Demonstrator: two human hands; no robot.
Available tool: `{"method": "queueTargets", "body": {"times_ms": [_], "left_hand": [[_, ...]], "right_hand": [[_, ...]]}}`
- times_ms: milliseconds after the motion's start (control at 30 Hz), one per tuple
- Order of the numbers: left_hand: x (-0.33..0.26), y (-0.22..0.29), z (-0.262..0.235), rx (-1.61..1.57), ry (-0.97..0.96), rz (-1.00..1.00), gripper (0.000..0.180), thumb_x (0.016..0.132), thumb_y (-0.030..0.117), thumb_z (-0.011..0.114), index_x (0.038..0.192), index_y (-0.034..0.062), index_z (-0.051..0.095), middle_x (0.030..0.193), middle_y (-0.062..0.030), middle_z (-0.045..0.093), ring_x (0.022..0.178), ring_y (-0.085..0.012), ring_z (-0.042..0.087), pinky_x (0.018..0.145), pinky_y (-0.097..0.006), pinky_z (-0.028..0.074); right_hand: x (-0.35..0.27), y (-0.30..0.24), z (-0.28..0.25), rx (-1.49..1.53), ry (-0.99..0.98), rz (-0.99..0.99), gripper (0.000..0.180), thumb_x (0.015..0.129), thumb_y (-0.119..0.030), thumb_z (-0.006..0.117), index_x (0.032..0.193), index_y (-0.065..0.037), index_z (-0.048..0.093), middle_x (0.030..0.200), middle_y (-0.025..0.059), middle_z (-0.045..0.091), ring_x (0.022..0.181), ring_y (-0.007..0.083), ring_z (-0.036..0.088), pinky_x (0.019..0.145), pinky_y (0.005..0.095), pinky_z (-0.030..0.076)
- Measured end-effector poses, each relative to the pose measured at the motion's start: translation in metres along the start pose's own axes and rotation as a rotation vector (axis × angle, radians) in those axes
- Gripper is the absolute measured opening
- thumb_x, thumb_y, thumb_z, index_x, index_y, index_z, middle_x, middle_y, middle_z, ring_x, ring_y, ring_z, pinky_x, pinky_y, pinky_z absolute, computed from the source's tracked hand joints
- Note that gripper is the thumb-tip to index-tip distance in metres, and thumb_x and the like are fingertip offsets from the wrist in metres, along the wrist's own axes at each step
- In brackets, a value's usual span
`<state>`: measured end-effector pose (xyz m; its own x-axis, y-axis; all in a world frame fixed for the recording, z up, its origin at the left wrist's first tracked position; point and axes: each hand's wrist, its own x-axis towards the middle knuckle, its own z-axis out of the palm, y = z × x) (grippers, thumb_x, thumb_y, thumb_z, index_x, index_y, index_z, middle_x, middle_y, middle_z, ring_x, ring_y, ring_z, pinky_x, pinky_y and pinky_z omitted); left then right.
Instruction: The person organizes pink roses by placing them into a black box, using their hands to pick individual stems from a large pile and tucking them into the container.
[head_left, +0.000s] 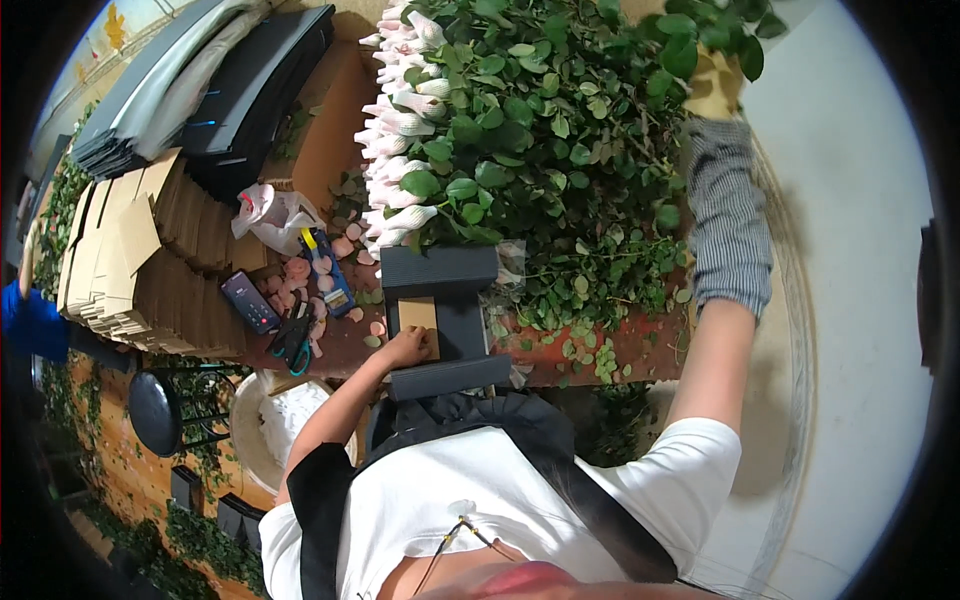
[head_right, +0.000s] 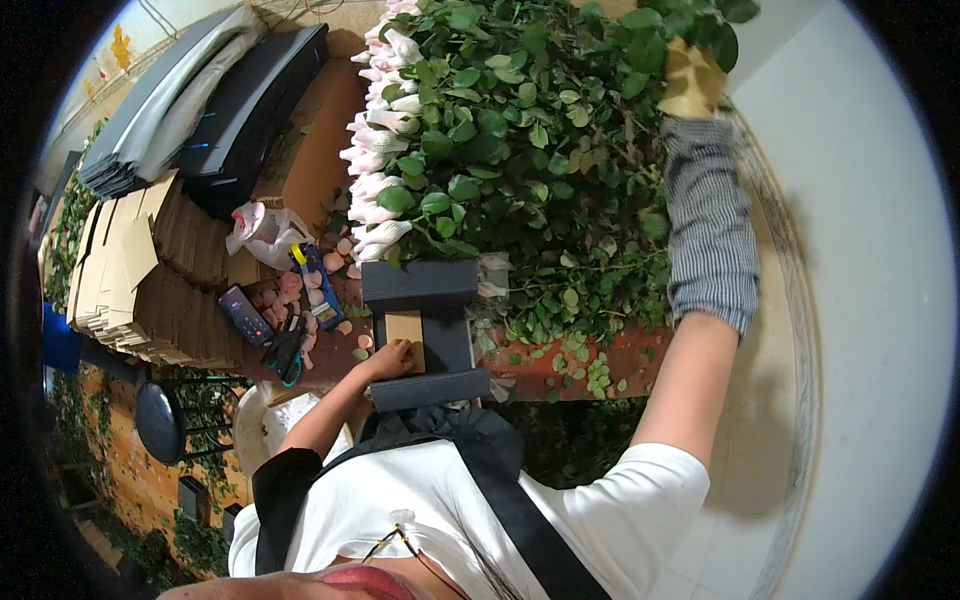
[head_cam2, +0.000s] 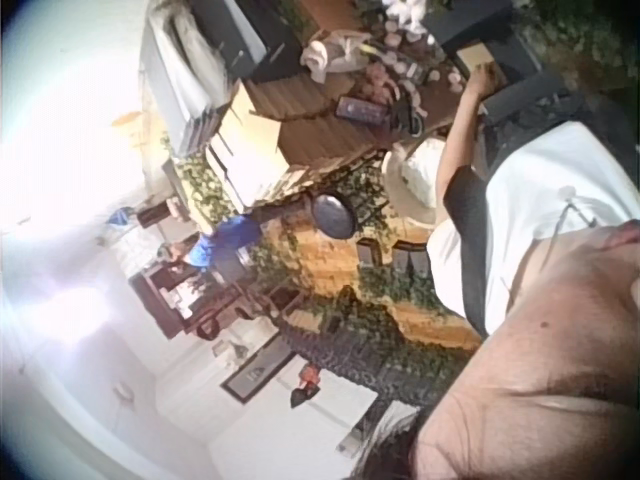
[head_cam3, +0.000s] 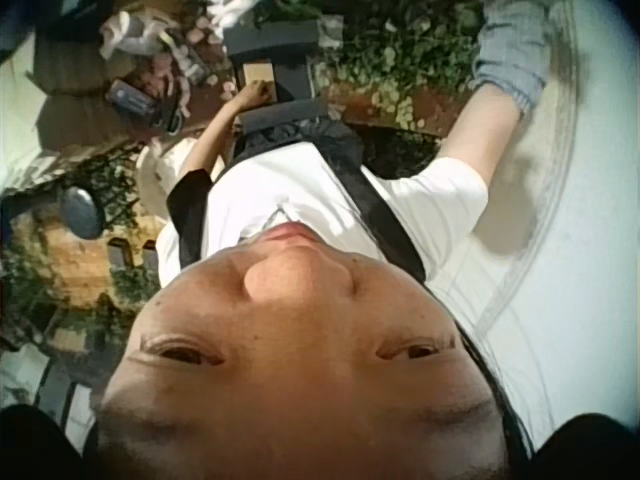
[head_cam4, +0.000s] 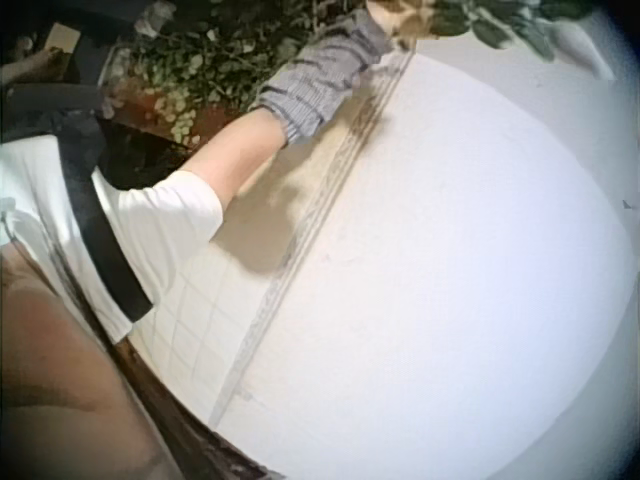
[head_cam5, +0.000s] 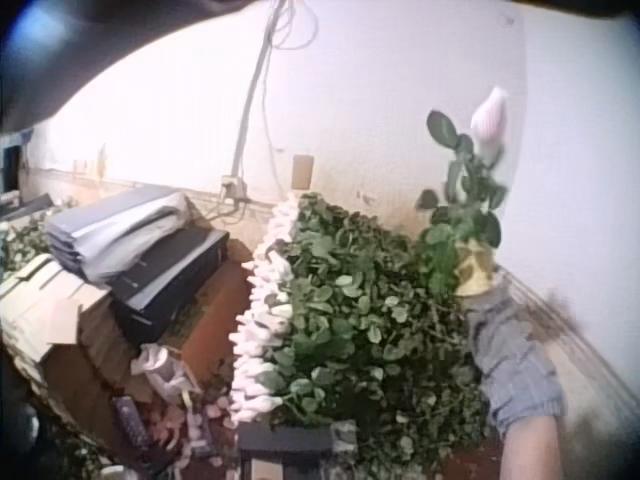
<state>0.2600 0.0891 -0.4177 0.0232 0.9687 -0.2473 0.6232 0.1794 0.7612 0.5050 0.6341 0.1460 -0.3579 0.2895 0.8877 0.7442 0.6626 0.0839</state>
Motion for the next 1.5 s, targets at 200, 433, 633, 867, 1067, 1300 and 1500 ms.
{"method": "queueTargets", "body": {"times_ms": [200, 433, 633, 867, 1067, 1300, 1500], "left_hand": [[-0.002, 0.01, -0.005, 0.017, -0.038, -0.037, 0.046, 0.09, 0.025, 0.069, 0.123, -0.0038, 0.057, 0.119, -0.0285, 0.063, 0.111, -0.0451, 0.063, 0.093, -0.048, 0.054], [-0.003, 0.014, -0.007, -0.01, -0.012, 0.017, 0.041, 0.09, 0.027, 0.068, 0.116, -0.0039, 0.063, 0.116, -0.0262, 0.066, 0.112, -0.0443, 0.063, 0.095, -0.048, 0.053], [-0.001, 0.011, -0.038, -0.041, -0.139, -0.022, 0.047, 0.106, 0.04, 0.05, 0.126, -0.0007, 0.062, 0.113, -0.0245, 0.07, 0.102, -0.0374, 0.068, 0.087, -0.045, 0.054], [0.006, 0.006, -0.087, -0.402, -0.537, 0.437, 0.051, 0.105, 0.031, 0.06, 0.143, -0.002, 0.051, 0.136, -0.019, 0.063, 0.114, -0.0327, 0.065, 0.098, -0.039, 0.051], [-0.023, 0.04, -0.045, -0.002, -0.196, 0.11, 0.044, 0.092, 0.027, 0.073, 0.13, 0.0071, 0.064, 0.137, -0.0164, 0.058, 0.127, -0.0379, 0.052, 0.104, -0.047, 0.047], [-0.029, 0.053, -0.049, -0.092, -0.124, 0.019, 0.039, 0.084, 0.024, 0.076, 0.12, 0.0091, 0.073, 0.123, -0.0148, 0.067, 0.119, -0.0369, 0.058, 0.104, -0.044, 0.047], [-0.019, 0.041, -0.039, -0.015, -0.067, 0.211, 0.042, 0.081, 0.03, 0.076, 0.118, 0.0102, 0.075, 0.115, -0.0169, 0.069, 0.115, -0.0364, 0.06, 0.101, -0.043, 0.049]], "right_hand": [[-0.04, -0.004, -0.051, -0.127, -0.154, -0.07, 0.048, 0.084, 0.002, 0.068, 0.131, -0.007, 0.064, 0.087, 0.0135, 0.065, 0.079, 0.0323, 0.062, 0.078, 0.0456, 0.053], [-0.099, -0.11, -0.13, -0.126, -0.056, -0.352, 0.058, 0.082, 0.008, 0.063, 0.138, -0.01, 0.062, 0.096, 0.0154, 0.068, 0.091, 0.0345, 0.064, 0.084, 0.0467, 0.052], [-0.215, -0.17, -0.182, 0.55, -0.883, -0.432, 0.03, 0.081, 0.001, 0.063, 0.105, -0.014, 0.071, 0.069, 0.0111, 0.06, 0.066, 0.0327, 0.063, 0.06, 0.0457, 0.05], [-0.474, -0.209, -0.092, 0.2, -1.661, -0.195, 0.039, 0.092, -0.013, 0.066, 0.131, -0.016, 0.07, 0.109, 0.0155, 0.075, 0.099, 0.0333, 0.072, 0.086, 0.0461, 0.058], [-0.423, -0.178, -0.109, 0.85, -1.475, 0.274, 0.057, 0.095, -0.028, 0.069, 0.147, -0.011, 0.052, 0.142, 0.0189, 0.061, 0.133, 0.034, 0.057, 0.11, 0.0428, 0.047], [-0.333, -0.166, -0.044, -0.007, -0.307, 0.592, 0.049, 0.089, -0.015, 0.079, 0.132, 0.0, 0.059, 0.111, 0.0205, 0.072, 0.105, 0.0373, 0.069, 0.086, 0.046, 0.056], [-0.32, -0.138, -0.034, 0.031, 0.053, 0.606, 0.026, 0.099, -0.014, 0.065, 0.121, -0.001, 0.066, 0.103, 0.022, 0.074, 0.089, 0.0368, 0.073, 0.078, 0.0432, 0.059]]}}
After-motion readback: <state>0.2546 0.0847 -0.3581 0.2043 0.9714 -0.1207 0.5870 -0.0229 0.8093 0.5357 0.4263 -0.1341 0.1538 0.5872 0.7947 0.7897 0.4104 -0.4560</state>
